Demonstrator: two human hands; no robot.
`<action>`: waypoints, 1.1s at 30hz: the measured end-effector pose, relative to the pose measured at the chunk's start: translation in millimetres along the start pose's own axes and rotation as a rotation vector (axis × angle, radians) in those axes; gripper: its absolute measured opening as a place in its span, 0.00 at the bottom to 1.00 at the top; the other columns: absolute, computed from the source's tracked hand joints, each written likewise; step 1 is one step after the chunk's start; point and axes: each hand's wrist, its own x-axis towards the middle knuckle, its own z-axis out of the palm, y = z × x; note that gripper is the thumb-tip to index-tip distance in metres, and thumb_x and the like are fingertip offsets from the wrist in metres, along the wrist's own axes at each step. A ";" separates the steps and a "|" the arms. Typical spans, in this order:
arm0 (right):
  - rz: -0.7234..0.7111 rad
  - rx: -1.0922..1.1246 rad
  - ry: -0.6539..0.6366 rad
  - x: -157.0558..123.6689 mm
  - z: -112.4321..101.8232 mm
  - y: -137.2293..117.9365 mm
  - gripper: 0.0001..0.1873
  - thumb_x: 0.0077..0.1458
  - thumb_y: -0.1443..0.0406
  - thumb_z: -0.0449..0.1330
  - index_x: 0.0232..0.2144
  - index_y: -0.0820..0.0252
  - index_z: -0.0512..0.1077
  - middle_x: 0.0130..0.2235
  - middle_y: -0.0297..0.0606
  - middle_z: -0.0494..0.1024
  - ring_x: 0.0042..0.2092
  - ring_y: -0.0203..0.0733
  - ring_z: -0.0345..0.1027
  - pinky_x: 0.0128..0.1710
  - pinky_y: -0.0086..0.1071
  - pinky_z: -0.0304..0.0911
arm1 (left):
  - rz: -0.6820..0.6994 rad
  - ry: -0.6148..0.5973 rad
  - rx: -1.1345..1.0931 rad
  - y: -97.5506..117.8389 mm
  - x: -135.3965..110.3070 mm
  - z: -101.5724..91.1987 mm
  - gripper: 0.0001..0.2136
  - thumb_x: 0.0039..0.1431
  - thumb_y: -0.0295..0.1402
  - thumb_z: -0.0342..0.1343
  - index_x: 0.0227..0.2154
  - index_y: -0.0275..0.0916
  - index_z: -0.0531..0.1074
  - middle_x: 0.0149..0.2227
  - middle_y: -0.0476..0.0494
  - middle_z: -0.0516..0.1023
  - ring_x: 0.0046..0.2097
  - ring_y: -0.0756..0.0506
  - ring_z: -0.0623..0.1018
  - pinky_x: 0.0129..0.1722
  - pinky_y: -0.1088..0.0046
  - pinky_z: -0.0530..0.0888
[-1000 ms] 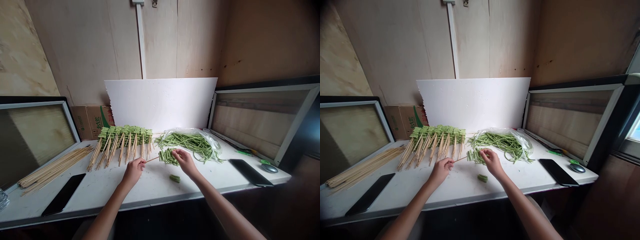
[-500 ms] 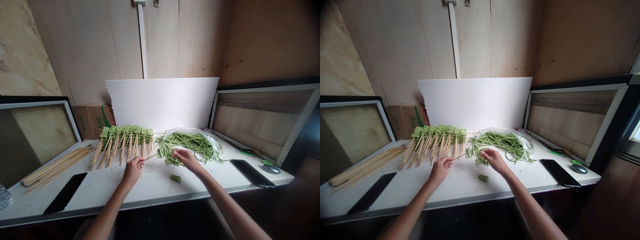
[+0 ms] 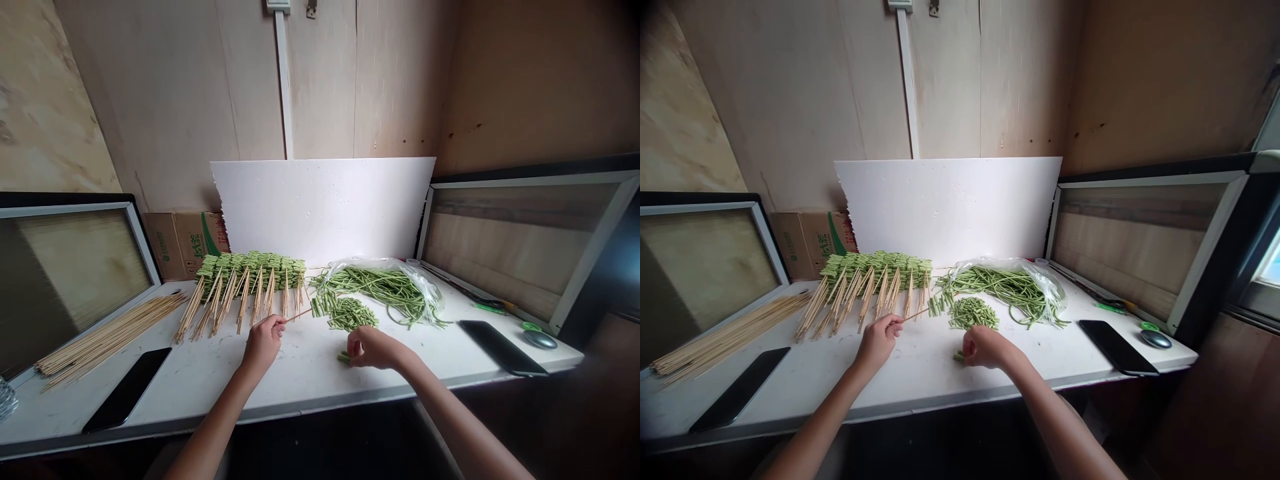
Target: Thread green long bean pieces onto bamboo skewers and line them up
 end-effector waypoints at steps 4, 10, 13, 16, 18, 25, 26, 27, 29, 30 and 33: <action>-0.037 0.092 0.089 2.8 -10.7 2.0 0.08 0.49 0.57 0.71 0.28 0.53 0.84 0.31 0.40 0.85 0.31 0.47 0.77 0.29 0.35 0.70 | 0.003 0.004 -0.012 0.2 0.3 0.0 0.12 0.62 0.24 0.50 0.38 0.40 0.78 0.31 0.46 0.83 0.30 0.46 0.80 0.34 0.72 0.73; 0.052 0.380 0.442 13.0 -30.5 6.3 0.22 0.52 0.45 0.68 0.35 0.56 0.84 0.37 0.44 0.85 0.37 0.50 0.77 0.33 0.37 0.71 | -0.023 -0.019 -0.043 6.9 -0.2 -0.6 0.12 0.63 0.26 0.48 0.38 0.40 0.78 0.31 0.45 0.82 0.30 0.46 0.80 0.34 0.72 0.74; 0.105 0.661 0.519 15.6 -29.5 8.2 0.24 0.51 0.44 0.69 0.37 0.57 0.83 0.39 0.44 0.84 0.40 0.48 0.77 0.33 0.34 0.70 | -0.038 -0.035 -0.057 11.1 -1.7 0.5 0.12 0.63 0.27 0.48 0.37 0.39 0.78 0.31 0.45 0.82 0.30 0.46 0.80 0.35 0.71 0.74; 0.089 0.898 0.513 17.6 -23.6 7.7 0.24 0.50 0.45 0.71 0.39 0.56 0.83 0.44 0.45 0.84 0.47 0.49 0.77 0.38 0.33 0.71 | -0.036 -0.047 -0.075 14.1 -3.6 2.2 0.12 0.63 0.27 0.48 0.37 0.40 0.78 0.32 0.45 0.82 0.30 0.46 0.79 0.34 0.71 0.73; 0.083 0.986 0.501 19.0 -19.6 6.2 0.23 0.50 0.46 0.72 0.39 0.56 0.83 0.47 0.46 0.84 0.51 0.51 0.76 0.42 0.34 0.72 | -0.028 -0.050 -0.081 15.5 -4.5 3.1 0.12 0.63 0.27 0.48 0.37 0.39 0.78 0.31 0.45 0.82 0.30 0.46 0.79 0.34 0.72 0.73; 0.074 1.113 0.474 21.8 -13.7 4.1 0.20 0.49 0.49 0.74 0.37 0.56 0.84 0.46 0.45 0.85 0.51 0.50 0.78 0.42 0.32 0.73 | -0.012 -0.050 -0.082 17.2 -4.6 4.5 0.12 0.63 0.26 0.49 0.36 0.39 0.78 0.29 0.46 0.81 0.29 0.47 0.78 0.33 0.72 0.72; 0.075 1.121 0.471 21.9 -13.5 4.2 0.20 0.49 0.49 0.74 0.37 0.56 0.84 0.46 0.45 0.85 0.51 0.50 0.78 0.42 0.33 0.73 | -0.008 -0.048 -0.083 17.1 -4.7 4.7 0.11 0.63 0.26 0.49 0.36 0.39 0.78 0.29 0.46 0.81 0.28 0.47 0.78 0.33 0.72 0.72; 0.075 1.131 0.469 21.9 -13.2 4.3 0.19 0.49 0.50 0.74 0.37 0.56 0.84 0.46 0.45 0.85 0.51 0.50 0.78 0.43 0.33 0.74 | -0.005 -0.048 -0.084 17.0 -4.9 4.8 0.11 0.63 0.26 0.49 0.36 0.39 0.78 0.29 0.47 0.81 0.28 0.47 0.78 0.33 0.72 0.72; 0.076 1.148 0.465 22.0 -12.7 4.5 0.19 0.48 0.50 0.75 0.37 0.56 0.84 0.45 0.44 0.85 0.50 0.50 0.79 0.43 0.32 0.74 | 0.000 -0.048 -0.086 16.8 -5.4 5.0 0.11 0.63 0.26 0.49 0.36 0.39 0.78 0.29 0.47 0.81 0.28 0.47 0.78 0.33 0.72 0.72; 0.076 1.154 0.466 22.0 -12.4 4.7 0.19 0.48 0.50 0.75 0.36 0.56 0.84 0.45 0.44 0.85 0.50 0.50 0.79 0.43 0.33 0.74 | 0.003 -0.049 -0.086 16.7 -5.7 5.1 0.11 0.63 0.26 0.49 0.36 0.39 0.78 0.29 0.47 0.81 0.28 0.47 0.78 0.32 0.73 0.72; 0.064 1.144 0.466 22.4 -11.8 6.0 0.21 0.47 0.49 0.75 0.37 0.56 0.84 0.45 0.44 0.85 0.49 0.50 0.79 0.42 0.34 0.74 | 0.005 -0.049 -0.084 16.9 -6.1 5.4 0.11 0.63 0.26 0.48 0.36 0.39 0.78 0.29 0.47 0.81 0.28 0.47 0.78 0.32 0.73 0.72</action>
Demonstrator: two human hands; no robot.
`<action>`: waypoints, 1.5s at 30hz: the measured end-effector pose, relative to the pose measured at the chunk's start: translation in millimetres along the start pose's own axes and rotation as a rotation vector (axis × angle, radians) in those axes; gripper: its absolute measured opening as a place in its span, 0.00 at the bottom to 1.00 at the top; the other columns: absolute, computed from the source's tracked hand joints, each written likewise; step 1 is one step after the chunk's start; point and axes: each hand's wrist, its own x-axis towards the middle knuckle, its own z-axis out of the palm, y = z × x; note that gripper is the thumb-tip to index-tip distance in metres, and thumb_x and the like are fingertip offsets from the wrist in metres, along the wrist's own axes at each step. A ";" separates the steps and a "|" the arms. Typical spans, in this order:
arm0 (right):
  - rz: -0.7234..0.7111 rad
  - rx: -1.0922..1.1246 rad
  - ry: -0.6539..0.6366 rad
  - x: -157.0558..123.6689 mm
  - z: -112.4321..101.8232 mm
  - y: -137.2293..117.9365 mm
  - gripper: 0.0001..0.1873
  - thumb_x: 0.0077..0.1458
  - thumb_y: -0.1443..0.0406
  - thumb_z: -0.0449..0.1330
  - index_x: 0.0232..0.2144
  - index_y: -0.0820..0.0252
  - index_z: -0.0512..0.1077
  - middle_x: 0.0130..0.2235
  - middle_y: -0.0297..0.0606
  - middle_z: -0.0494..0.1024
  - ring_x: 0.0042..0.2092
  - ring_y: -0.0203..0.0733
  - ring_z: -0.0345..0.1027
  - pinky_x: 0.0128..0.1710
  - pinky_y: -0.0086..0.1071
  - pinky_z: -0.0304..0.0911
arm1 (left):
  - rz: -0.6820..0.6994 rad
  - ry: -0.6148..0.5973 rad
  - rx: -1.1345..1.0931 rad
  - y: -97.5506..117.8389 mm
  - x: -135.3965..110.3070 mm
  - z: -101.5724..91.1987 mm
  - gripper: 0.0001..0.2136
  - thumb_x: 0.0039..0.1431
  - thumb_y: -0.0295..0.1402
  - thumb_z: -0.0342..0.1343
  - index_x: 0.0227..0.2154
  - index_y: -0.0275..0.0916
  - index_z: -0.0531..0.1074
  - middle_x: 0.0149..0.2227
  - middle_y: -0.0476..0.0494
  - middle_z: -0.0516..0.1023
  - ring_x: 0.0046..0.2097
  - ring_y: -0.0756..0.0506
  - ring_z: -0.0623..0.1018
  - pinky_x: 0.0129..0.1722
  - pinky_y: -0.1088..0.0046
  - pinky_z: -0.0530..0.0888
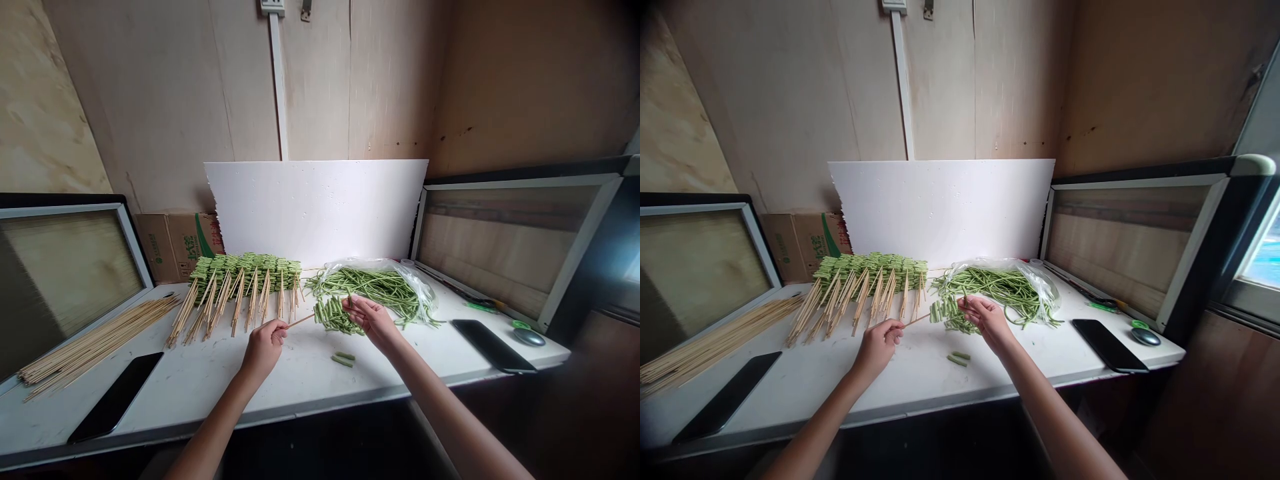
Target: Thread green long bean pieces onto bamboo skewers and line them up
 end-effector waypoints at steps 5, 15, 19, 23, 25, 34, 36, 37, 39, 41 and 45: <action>-0.012 -0.033 -0.007 0.9 -1.5 1.4 0.20 0.48 0.50 0.74 0.38 0.56 0.84 0.46 0.45 0.85 0.50 0.51 0.79 0.41 0.33 0.73 | 0.026 0.010 0.028 1.2 0.6 -0.8 0.12 0.61 0.25 0.49 0.36 0.40 0.78 0.30 0.46 0.82 0.31 0.46 0.80 0.34 0.72 0.73; -0.069 -0.172 0.046 -2.8 2.3 -3.6 0.20 0.45 0.48 0.75 0.34 0.55 0.85 0.40 0.46 0.86 0.48 0.54 0.79 0.42 0.39 0.69 | 0.058 0.016 0.100 1.9 0.6 -4.5 0.13 0.61 0.23 0.48 0.33 0.40 0.78 0.30 0.46 0.83 0.34 0.45 0.81 0.37 0.71 0.73; -0.121 -0.215 0.075 -5.1 2.8 -4.9 0.20 0.45 0.49 0.75 0.35 0.55 0.85 0.40 0.47 0.86 0.48 0.55 0.79 0.43 0.40 0.68 | 0.074 0.011 0.110 2.9 -0.1 -4.8 0.13 0.59 0.21 0.48 0.34 0.40 0.77 0.30 0.46 0.83 0.35 0.44 0.82 0.37 0.71 0.73; -0.155 -0.238 0.084 -6.4 3.5 -4.1 0.20 0.46 0.50 0.75 0.36 0.55 0.85 0.40 0.47 0.87 0.47 0.55 0.79 0.43 0.41 0.69 | 0.083 0.006 0.127 1.7 -1.0 -4.6 0.14 0.58 0.20 0.47 0.34 0.40 0.77 0.30 0.45 0.82 0.35 0.44 0.82 0.37 0.71 0.74; -0.171 -0.245 0.086 -6.4 4.2 -2.4 0.19 0.46 0.50 0.75 0.35 0.56 0.85 0.40 0.46 0.87 0.47 0.55 0.80 0.43 0.41 0.69 | 0.089 0.003 0.138 0.5 -1.2 -4.5 0.15 0.57 0.19 0.47 0.35 0.40 0.77 0.31 0.45 0.82 0.36 0.44 0.83 0.37 0.71 0.75; -0.190 -0.252 0.094 -9.8 8.5 -2.9 0.19 0.45 0.51 0.76 0.35 0.57 0.84 0.39 0.47 0.86 0.46 0.55 0.79 0.40 0.40 0.73 | 0.118 0.027 0.150 2.9 0.1 -8.2 0.16 0.55 0.18 0.47 0.35 0.41 0.78 0.32 0.45 0.83 0.36 0.44 0.83 0.37 0.72 0.76; -0.189 -0.254 0.076 -10.2 9.0 -3.1 0.19 0.46 0.51 0.75 0.36 0.56 0.84 0.40 0.46 0.86 0.46 0.55 0.79 0.38 0.39 0.72 | 0.122 0.027 0.145 3.4 0.6 -8.9 0.16 0.57 0.18 0.48 0.35 0.40 0.78 0.32 0.45 0.83 0.36 0.44 0.83 0.37 0.72 0.75; -0.188 -0.251 0.067 -9.8 9.1 -2.3 0.19 0.47 0.50 0.75 0.37 0.55 0.84 0.40 0.46 0.86 0.46 0.55 0.78 0.37 0.39 0.72 | 0.117 0.030 0.141 3.1 0.9 -9.0 0.15 0.58 0.19 0.48 0.35 0.40 0.78 0.32 0.45 0.83 0.35 0.44 0.82 0.37 0.72 0.75; -0.180 -0.233 0.055 -7.9 8.8 0.7 0.19 0.48 0.49 0.74 0.37 0.54 0.84 0.42 0.45 0.85 0.47 0.53 0.77 0.36 0.37 0.72 | 0.092 0.040 0.124 1.7 1.8 -9.1 0.14 0.60 0.20 0.48 0.35 0.40 0.79 0.31 0.46 0.83 0.35 0.44 0.82 0.37 0.72 0.74; -0.170 -0.205 0.063 -5.3 8.2 4.1 0.19 0.47 0.49 0.75 0.37 0.54 0.84 0.43 0.43 0.84 0.44 0.49 0.76 0.34 0.35 0.70 | 0.068 0.035 0.101 -0.8 3.1 -9.4 0.14 0.61 0.21 0.48 0.35 0.40 0.79 0.30 0.46 0.83 0.34 0.45 0.81 0.37 0.72 0.73; -0.187 -0.221 0.092 -3.3 7.9 5.3 0.19 0.45 0.49 0.76 0.34 0.53 0.84 0.43 0.40 0.84 0.31 0.38 0.70 0.30 0.33 0.64 | 0.092 -0.074 0.052 -5.3 5.2 -10.4 0.17 0.59 0.18 0.47 0.36 0.39 0.80 0.28 0.48 0.82 0.32 0.47 0.80 0.36 0.74 0.73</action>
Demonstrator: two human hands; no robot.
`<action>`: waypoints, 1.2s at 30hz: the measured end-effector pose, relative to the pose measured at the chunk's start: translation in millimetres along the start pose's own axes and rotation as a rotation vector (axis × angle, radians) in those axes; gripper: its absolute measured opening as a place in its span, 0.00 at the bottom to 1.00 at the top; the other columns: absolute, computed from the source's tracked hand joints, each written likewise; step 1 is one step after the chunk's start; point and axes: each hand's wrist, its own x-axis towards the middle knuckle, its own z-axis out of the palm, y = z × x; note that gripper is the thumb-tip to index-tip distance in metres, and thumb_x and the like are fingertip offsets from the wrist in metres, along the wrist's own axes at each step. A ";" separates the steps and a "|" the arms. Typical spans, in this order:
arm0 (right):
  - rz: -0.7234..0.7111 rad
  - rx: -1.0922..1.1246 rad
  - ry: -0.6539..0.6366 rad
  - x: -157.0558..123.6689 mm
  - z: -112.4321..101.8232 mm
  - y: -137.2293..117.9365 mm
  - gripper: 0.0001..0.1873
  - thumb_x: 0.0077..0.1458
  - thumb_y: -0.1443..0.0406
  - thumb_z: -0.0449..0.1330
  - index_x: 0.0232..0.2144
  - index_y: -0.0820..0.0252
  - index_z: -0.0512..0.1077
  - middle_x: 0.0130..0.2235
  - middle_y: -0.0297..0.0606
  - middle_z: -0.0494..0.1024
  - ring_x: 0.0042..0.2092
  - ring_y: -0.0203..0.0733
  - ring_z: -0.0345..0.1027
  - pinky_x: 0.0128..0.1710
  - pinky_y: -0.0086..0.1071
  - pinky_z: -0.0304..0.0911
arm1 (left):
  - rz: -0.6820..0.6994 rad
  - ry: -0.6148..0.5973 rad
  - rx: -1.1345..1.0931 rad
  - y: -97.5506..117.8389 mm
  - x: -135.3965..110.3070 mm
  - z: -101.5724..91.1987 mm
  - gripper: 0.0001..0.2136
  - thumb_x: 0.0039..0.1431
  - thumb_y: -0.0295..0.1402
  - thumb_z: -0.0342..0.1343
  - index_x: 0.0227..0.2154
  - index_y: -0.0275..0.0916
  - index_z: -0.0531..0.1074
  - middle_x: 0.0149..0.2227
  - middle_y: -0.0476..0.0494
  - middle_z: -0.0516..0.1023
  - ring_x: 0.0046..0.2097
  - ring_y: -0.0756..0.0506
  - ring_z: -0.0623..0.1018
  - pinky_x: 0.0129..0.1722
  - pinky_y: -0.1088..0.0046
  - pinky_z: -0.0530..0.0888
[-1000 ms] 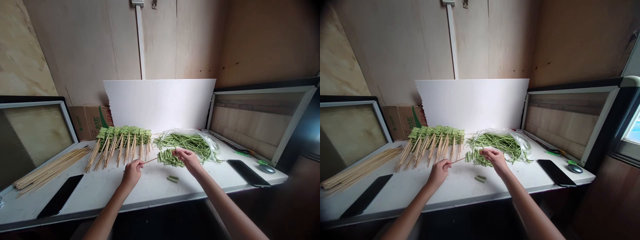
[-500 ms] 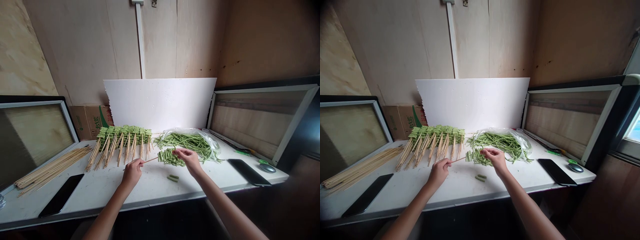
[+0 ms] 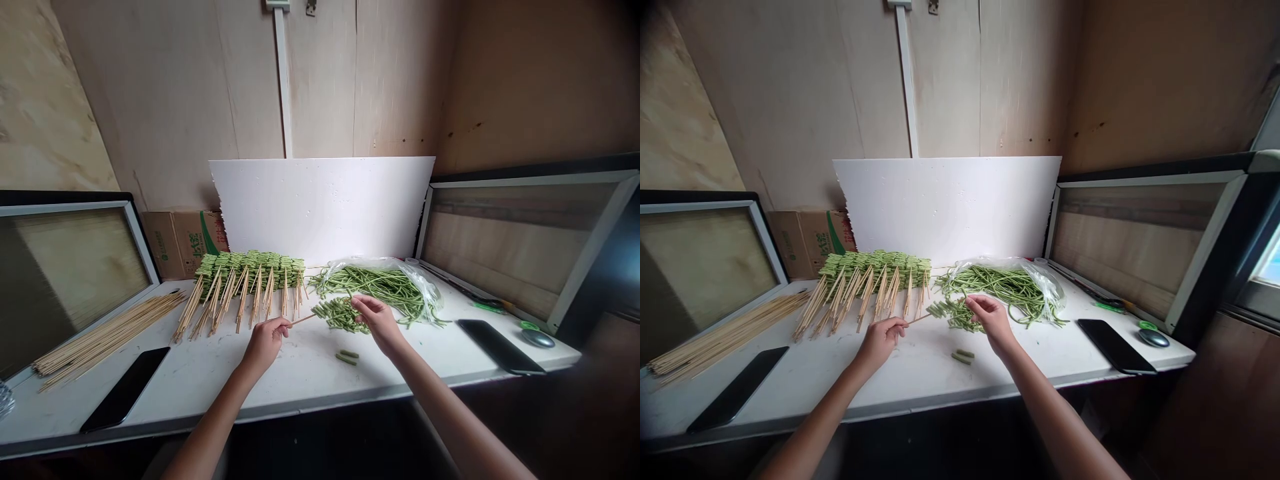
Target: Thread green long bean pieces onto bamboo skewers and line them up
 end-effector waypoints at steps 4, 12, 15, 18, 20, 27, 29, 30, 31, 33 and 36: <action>-0.043 -0.053 0.000 -2.2 1.4 -5.3 0.19 0.45 0.49 0.75 0.33 0.54 0.84 0.41 0.40 0.84 0.26 0.34 0.62 0.29 0.34 0.62 | 0.017 0.026 -0.007 -0.4 -0.5 0.8 0.15 0.59 0.19 0.48 0.35 0.38 0.80 0.28 0.46 0.82 0.30 0.48 0.78 0.34 0.74 0.72; -0.032 -0.064 0.031 -8.4 9.4 -6.3 0.21 0.43 0.47 0.75 0.32 0.55 0.84 0.33 0.40 0.82 0.28 0.39 0.64 0.28 0.35 0.60 | 0.007 0.051 0.066 1.5 -2.7 0.9 0.14 0.60 0.21 0.48 0.34 0.41 0.78 0.31 0.46 0.81 0.33 0.46 0.80 0.35 0.74 0.72; -0.036 -0.062 0.053 -10.1 11.2 -6.9 0.21 0.43 0.47 0.75 0.32 0.56 0.84 0.29 0.39 0.81 0.29 0.41 0.66 0.29 0.35 0.59 | 0.020 0.020 0.049 1.2 -3.0 1.4 0.15 0.59 0.19 0.47 0.36 0.40 0.78 0.31 0.46 0.81 0.33 0.47 0.79 0.35 0.74 0.72; -0.024 -0.062 0.053 -11.7 12.7 -8.0 0.22 0.44 0.47 0.75 0.32 0.57 0.84 0.27 0.38 0.79 0.29 0.41 0.65 0.29 0.35 0.59 | 0.021 0.008 0.053 0.3 -3.9 2.6 0.15 0.59 0.18 0.47 0.36 0.40 0.78 0.31 0.46 0.81 0.33 0.47 0.80 0.35 0.74 0.72; -0.008 -0.063 0.051 -12.8 13.7 -8.7 0.22 0.44 0.46 0.75 0.33 0.57 0.84 0.27 0.38 0.79 0.28 0.40 0.64 0.28 0.35 0.59 | 0.018 0.014 0.070 -0.2 -4.9 3.6 0.15 0.58 0.18 0.47 0.36 0.40 0.77 0.32 0.46 0.81 0.35 0.46 0.81 0.36 0.73 0.73; 0.008 -0.058 0.054 -13.8 14.7 -8.6 0.23 0.44 0.46 0.75 0.34 0.57 0.84 0.27 0.38 0.79 0.27 0.40 0.63 0.29 0.35 0.58 | 0.036 -0.007 0.074 1.3 -7.0 3.7 0.15 0.60 0.19 0.46 0.37 0.41 0.76 0.35 0.44 0.82 0.41 0.44 0.83 0.38 0.72 0.75; 0.011 -0.053 0.053 -13.2 14.3 -7.1 0.22 0.44 0.47 0.75 0.34 0.57 0.84 0.28 0.38 0.79 0.27 0.39 0.62 0.29 0.35 0.58 | 0.041 -0.016 0.087 2.3 -6.7 2.8 0.16 0.59 0.18 0.46 0.37 0.41 0.77 0.35 0.44 0.82 0.39 0.44 0.83 0.38 0.72 0.75; 0.013 -0.049 0.052 -12.9 14.0 -6.2 0.22 0.45 0.47 0.75 0.34 0.57 0.84 0.29 0.38 0.80 0.27 0.38 0.62 0.28 0.35 0.57 | 0.041 -0.023 0.093 2.6 -6.6 2.3 0.17 0.58 0.18 0.46 0.38 0.41 0.77 0.35 0.45 0.82 0.39 0.44 0.82 0.38 0.72 0.75; 0.014 -0.045 0.052 -12.5 13.8 -5.3 0.21 0.45 0.48 0.75 0.34 0.56 0.84 0.30 0.38 0.80 0.26 0.37 0.61 0.28 0.35 0.57 | 0.043 -0.030 0.099 2.8 -6.4 1.9 0.18 0.58 0.17 0.46 0.38 0.41 0.77 0.34 0.45 0.82 0.38 0.45 0.82 0.38 0.72 0.74; 0.017 -0.036 0.053 -12.1 13.5 -3.6 0.20 0.44 0.49 0.76 0.34 0.56 0.85 0.32 0.38 0.81 0.26 0.36 0.59 0.28 0.34 0.57 | 0.049 -0.037 0.106 2.6 -6.2 1.5 0.18 0.57 0.17 0.46 0.39 0.41 0.78 0.34 0.45 0.82 0.38 0.45 0.82 0.38 0.72 0.74; 0.016 -0.035 0.046 -11.9 13.3 -1.7 0.20 0.44 0.49 0.76 0.34 0.56 0.85 0.35 0.39 0.82 0.26 0.35 0.59 0.28 0.34 0.58 | 0.059 -0.016 0.112 1.3 -6.5 1.8 0.18 0.57 0.16 0.46 0.38 0.40 0.77 0.35 0.44 0.82 0.39 0.45 0.82 0.38 0.72 0.74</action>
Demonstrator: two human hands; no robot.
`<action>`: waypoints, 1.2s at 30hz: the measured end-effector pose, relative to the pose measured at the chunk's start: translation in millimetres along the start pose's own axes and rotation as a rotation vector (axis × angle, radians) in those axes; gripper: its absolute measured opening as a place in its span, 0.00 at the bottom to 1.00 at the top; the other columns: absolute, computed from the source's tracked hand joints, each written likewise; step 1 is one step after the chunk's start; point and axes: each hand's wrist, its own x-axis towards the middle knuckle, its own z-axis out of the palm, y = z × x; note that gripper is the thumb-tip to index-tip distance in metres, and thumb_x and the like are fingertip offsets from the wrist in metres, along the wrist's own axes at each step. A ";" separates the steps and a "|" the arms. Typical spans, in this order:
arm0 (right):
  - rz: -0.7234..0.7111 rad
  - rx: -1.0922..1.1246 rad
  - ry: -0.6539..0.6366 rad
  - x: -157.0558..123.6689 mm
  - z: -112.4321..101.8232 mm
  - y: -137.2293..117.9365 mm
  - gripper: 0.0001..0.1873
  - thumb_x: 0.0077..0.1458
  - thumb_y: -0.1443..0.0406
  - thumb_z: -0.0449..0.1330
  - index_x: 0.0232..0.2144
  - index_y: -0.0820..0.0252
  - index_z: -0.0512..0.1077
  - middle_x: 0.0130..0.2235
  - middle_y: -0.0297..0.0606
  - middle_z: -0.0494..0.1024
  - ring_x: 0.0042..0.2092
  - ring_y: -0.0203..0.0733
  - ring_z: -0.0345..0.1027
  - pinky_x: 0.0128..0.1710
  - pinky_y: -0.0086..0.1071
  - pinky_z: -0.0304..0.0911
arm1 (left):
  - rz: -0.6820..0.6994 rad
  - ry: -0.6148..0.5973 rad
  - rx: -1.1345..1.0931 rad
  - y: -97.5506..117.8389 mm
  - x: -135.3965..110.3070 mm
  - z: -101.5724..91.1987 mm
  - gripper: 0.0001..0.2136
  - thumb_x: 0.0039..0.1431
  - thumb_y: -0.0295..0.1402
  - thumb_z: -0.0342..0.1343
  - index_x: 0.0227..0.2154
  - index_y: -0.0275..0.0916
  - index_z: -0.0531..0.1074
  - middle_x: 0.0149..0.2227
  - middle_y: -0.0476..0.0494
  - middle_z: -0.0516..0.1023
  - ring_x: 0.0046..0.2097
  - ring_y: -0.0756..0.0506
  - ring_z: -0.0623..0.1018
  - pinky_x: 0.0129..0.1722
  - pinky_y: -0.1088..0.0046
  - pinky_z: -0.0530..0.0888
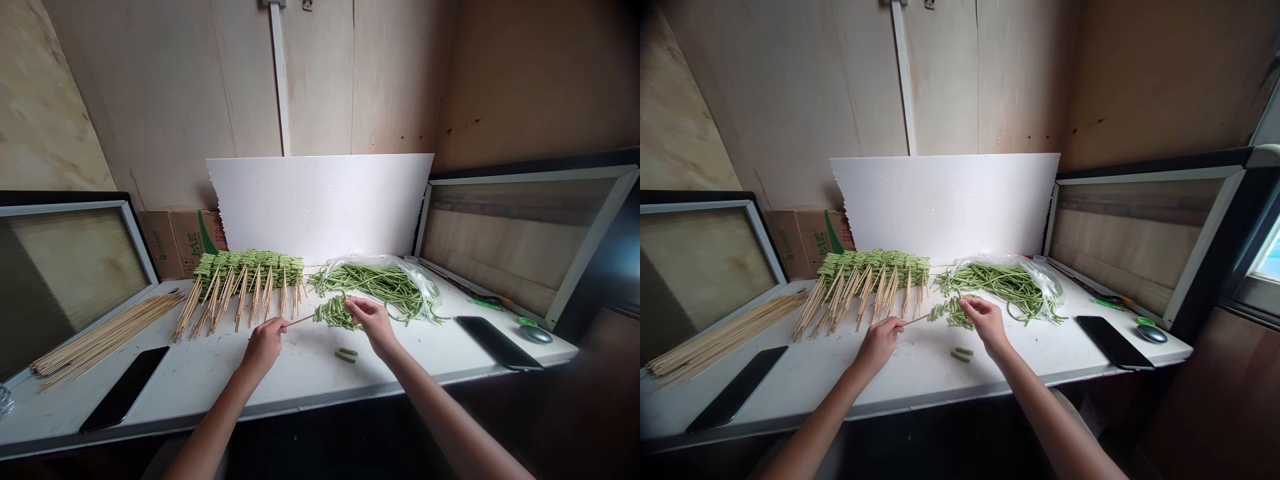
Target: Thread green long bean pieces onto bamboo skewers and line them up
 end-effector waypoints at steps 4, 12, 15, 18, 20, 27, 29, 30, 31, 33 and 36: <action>0.003 -0.004 -0.014 -0.3 0.6 0.8 0.20 0.45 0.49 0.75 0.34 0.56 0.85 0.37 0.40 0.82 0.26 0.34 0.58 0.28 0.33 0.58 | 0.010 0.025 -0.005 -1.5 -1.3 2.4 0.17 0.58 0.16 0.45 0.37 0.41 0.76 0.36 0.45 0.82 0.40 0.44 0.84 0.38 0.73 0.76; -0.001 0.004 0.006 -0.6 1.4 2.3 0.21 0.44 0.48 0.76 0.34 0.57 0.85 0.41 0.43 0.83 0.28 0.36 0.63 0.30 0.34 0.61 | 0.039 0.004 0.013 -0.4 -2.5 3.7 0.19 0.57 0.15 0.44 0.38 0.40 0.76 0.35 0.44 0.82 0.40 0.45 0.83 0.39 0.72 0.76; -0.004 -0.005 0.001 0.1 0.3 4.8 0.23 0.44 0.47 0.76 0.35 0.58 0.85 0.42 0.44 0.83 0.29 0.37 0.64 0.30 0.34 0.62 | 0.053 -0.003 0.019 0.8 -1.9 1.9 0.21 0.56 0.14 0.43 0.39 0.40 0.77 0.35 0.45 0.81 0.40 0.45 0.83 0.40 0.71 0.76; -0.001 -0.011 -0.007 0.3 0.1 3.9 0.24 0.44 0.47 0.75 0.35 0.58 0.85 0.41 0.44 0.84 0.28 0.36 0.64 0.30 0.34 0.62 | 0.068 0.006 0.013 1.9 0.0 -0.5 0.22 0.55 0.13 0.43 0.41 0.40 0.77 0.35 0.45 0.81 0.40 0.45 0.83 0.39 0.72 0.76; -0.002 -0.008 -0.018 0.1 0.7 1.0 0.23 0.44 0.47 0.75 0.35 0.57 0.85 0.41 0.43 0.83 0.27 0.35 0.62 0.29 0.34 0.61 | 0.071 0.045 0.009 2.1 1.6 -2.8 0.22 0.55 0.13 0.44 0.41 0.40 0.77 0.35 0.46 0.81 0.39 0.45 0.82 0.40 0.72 0.76; -0.015 0.000 -0.085 -0.9 3.3 -8.0 0.22 0.42 0.49 0.77 0.35 0.57 0.85 0.40 0.41 0.83 0.29 0.36 0.64 0.31 0.34 0.63 | 0.072 0.155 0.000 0.0 4.6 -8.3 0.23 0.51 0.11 0.45 0.39 0.40 0.78 0.33 0.48 0.81 0.38 0.46 0.82 0.40 0.74 0.76; -0.018 0.001 -0.083 -0.7 3.3 -9.0 0.22 0.42 0.49 0.77 0.34 0.57 0.85 0.40 0.42 0.82 0.30 0.37 0.65 0.30 0.34 0.64 | 0.071 0.152 0.007 -1.2 4.0 -6.9 0.22 0.51 0.11 0.46 0.39 0.40 0.78 0.34 0.48 0.82 0.39 0.46 0.83 0.40 0.74 0.76; -0.023 -0.001 -0.082 -0.6 3.2 -9.3 0.22 0.42 0.49 0.77 0.34 0.58 0.85 0.40 0.42 0.82 0.30 0.37 0.65 0.30 0.34 0.64 | 0.069 0.146 0.008 -1.8 3.6 -5.8 0.22 0.51 0.11 0.46 0.39 0.40 0.77 0.34 0.47 0.82 0.39 0.46 0.83 0.40 0.74 0.76; -0.030 -0.003 -0.083 -0.4 3.0 -9.5 0.23 0.42 0.49 0.77 0.34 0.58 0.85 0.40 0.42 0.82 0.30 0.37 0.65 0.30 0.34 0.64 | 0.068 0.139 0.009 -2.4 3.2 -4.8 0.22 0.51 0.12 0.46 0.39 0.40 0.77 0.35 0.47 0.82 0.40 0.46 0.83 0.40 0.74 0.76; -0.040 -0.011 -0.087 -0.2 2.6 -9.2 0.23 0.42 0.49 0.76 0.34 0.58 0.85 0.39 0.42 0.83 0.30 0.38 0.65 0.29 0.34 0.64 | 0.064 0.129 0.012 -3.5 2.5 -3.0 0.21 0.52 0.12 0.46 0.39 0.41 0.77 0.35 0.47 0.82 0.40 0.45 0.83 0.40 0.74 0.76; -0.040 -0.017 -0.099 -0.1 1.7 -7.2 0.22 0.43 0.49 0.76 0.35 0.59 0.84 0.38 0.42 0.83 0.30 0.38 0.66 0.29 0.34 0.65 | 0.055 0.115 0.012 -3.9 2.4 -1.9 0.20 0.54 0.13 0.46 0.39 0.41 0.77 0.34 0.46 0.82 0.40 0.45 0.83 0.40 0.73 0.76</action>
